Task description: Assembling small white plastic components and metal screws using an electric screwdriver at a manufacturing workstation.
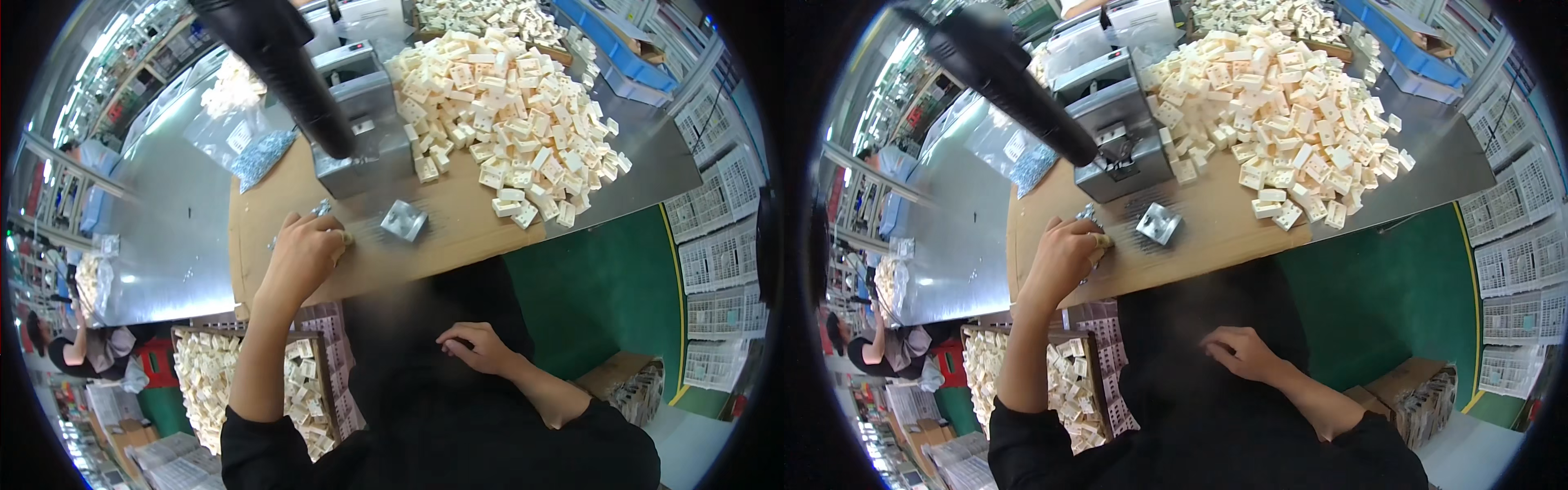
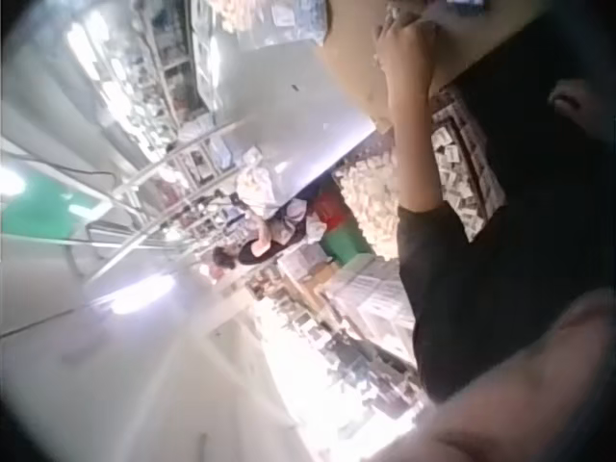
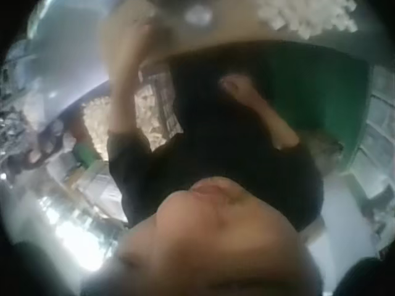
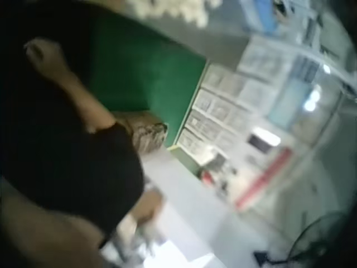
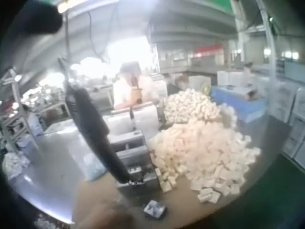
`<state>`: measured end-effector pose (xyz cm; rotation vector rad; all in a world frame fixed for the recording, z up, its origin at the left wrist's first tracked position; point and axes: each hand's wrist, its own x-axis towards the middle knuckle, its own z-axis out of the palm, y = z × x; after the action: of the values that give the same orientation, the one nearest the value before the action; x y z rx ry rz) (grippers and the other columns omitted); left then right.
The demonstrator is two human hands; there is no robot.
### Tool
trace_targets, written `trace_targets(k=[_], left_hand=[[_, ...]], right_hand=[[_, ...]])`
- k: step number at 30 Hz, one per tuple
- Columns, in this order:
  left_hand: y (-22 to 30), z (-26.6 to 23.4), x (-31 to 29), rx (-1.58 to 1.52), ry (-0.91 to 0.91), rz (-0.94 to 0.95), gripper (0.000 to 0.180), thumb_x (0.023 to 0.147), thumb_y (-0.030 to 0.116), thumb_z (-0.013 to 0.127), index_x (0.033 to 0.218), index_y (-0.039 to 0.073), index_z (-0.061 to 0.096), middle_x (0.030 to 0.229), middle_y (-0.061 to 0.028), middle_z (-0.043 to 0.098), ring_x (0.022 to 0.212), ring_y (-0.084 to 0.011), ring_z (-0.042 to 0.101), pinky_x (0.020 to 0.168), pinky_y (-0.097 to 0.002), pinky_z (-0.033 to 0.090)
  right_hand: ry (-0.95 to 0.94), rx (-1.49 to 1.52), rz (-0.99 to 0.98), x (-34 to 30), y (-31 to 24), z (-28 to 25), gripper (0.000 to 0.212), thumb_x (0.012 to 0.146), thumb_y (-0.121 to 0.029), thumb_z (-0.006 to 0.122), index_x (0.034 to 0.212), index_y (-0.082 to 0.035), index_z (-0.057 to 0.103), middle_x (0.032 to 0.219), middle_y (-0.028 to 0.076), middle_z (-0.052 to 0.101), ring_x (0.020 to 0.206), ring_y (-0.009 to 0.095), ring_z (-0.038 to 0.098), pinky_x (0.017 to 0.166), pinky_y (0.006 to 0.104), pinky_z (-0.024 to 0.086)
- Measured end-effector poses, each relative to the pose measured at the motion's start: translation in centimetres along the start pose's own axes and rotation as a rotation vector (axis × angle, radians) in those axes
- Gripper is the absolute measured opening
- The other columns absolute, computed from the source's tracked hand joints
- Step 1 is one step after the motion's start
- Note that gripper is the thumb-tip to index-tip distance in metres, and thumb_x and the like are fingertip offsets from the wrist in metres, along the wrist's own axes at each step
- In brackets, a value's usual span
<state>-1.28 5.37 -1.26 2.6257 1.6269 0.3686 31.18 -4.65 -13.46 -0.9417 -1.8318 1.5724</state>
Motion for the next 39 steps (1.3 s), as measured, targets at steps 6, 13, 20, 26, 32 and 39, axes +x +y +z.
trace_targets(k=[6, 13, 20, 26, 32, 39], left_hand=[[0.1, -0.6, 1.3, 0.045, -0.188, 0.023, 0.009, 0.079, 0.010, 0.072, 0.087, 0.006, 0.072, 0.091, -0.0053, 0.070, 0.092, -0.0231, 0.064, 0.086, -0.0396, 0.045], [3.5, 0.9, 1.8, -0.426, 0.178, -0.359, 0.013, 0.086, 0.006, 0.071, 0.098, 0.001, 0.070, 0.089, -0.0101, 0.071, 0.066, -0.0198, 0.062, 0.063, -0.0333, 0.050], [6.1, 4.9, 3.9, -0.600, 0.354, -0.562, 0.017, 0.089, 0.009, 0.073, 0.102, -0.001, 0.073, 0.089, -0.0102, 0.075, 0.065, -0.0131, 0.062, 0.064, -0.0292, 0.050], [6.6, 4.7, 4.0, -0.460, 0.411, -0.502, 0.015, 0.086, 0.008, 0.075, 0.098, -0.001, 0.075, 0.083, -0.0139, 0.074, 0.063, -0.0183, 0.063, 0.062, -0.0321, 0.049], [7.1, 4.8, 4.0, -0.499, 0.442, -0.601, 0.015, 0.085, 0.008, 0.076, 0.096, -0.003, 0.075, 0.081, -0.0128, 0.073, 0.060, -0.0176, 0.061, 0.060, -0.0315, 0.048], [7.0, 5.2, 3.9, -0.624, 0.420, -0.687, 0.015, 0.085, 0.007, 0.075, 0.097, -0.002, 0.075, 0.080, -0.0097, 0.074, 0.061, -0.0126, 0.060, 0.059, -0.0288, 0.048]], right_hand=[[-0.097, -0.083, -0.104, 3.7, -4.2, -1.9, 0.013, 0.096, -0.007, 0.064, 0.105, -0.002, 0.071, 0.098, 0.013, 0.072, 0.087, 0.028, 0.072, 0.075, 0.0366, 0.058], [0.295, -0.360, -0.255, 12.3, -10.7, -9.9, 0.019, 0.091, -0.018, 0.069, 0.104, -0.005, 0.072, 0.094, 0.013, 0.074, 0.077, 0.030, 0.071, 0.071, 0.0396, 0.057], [0.288, -1.136, -0.051, 21.0, -10.5, -12.1, 0.030, 0.088, -0.024, 0.066, 0.106, -0.001, 0.071, 0.083, 0.021, 0.070, 0.082, 0.041, 0.070, 0.076, 0.0490, 0.057], [0.308, -1.022, -0.070, 21.6, -9.6, -12.6, 0.019, 0.085, -0.017, 0.067, 0.093, 0.000, 0.068, 0.082, 0.021, 0.067, 0.088, 0.040, 0.068, 0.079, 0.0477, 0.056], [0.234, -0.803, -0.495, 17.4, -10.2, -8.8, 0.007, 0.088, -0.013, 0.066, 0.086, -0.007, 0.063, 0.092, 0.011, 0.063, 0.081, 0.034, 0.066, 0.070, 0.0459, 0.054], [0.118, -0.557, -0.475, 16.4, -8.9, -8.2, 0.017, 0.085, -0.015, 0.075, 0.098, -0.006, 0.067, 0.102, 0.010, 0.065, 0.091, 0.030, 0.066, 0.077, 0.0410, 0.053]])
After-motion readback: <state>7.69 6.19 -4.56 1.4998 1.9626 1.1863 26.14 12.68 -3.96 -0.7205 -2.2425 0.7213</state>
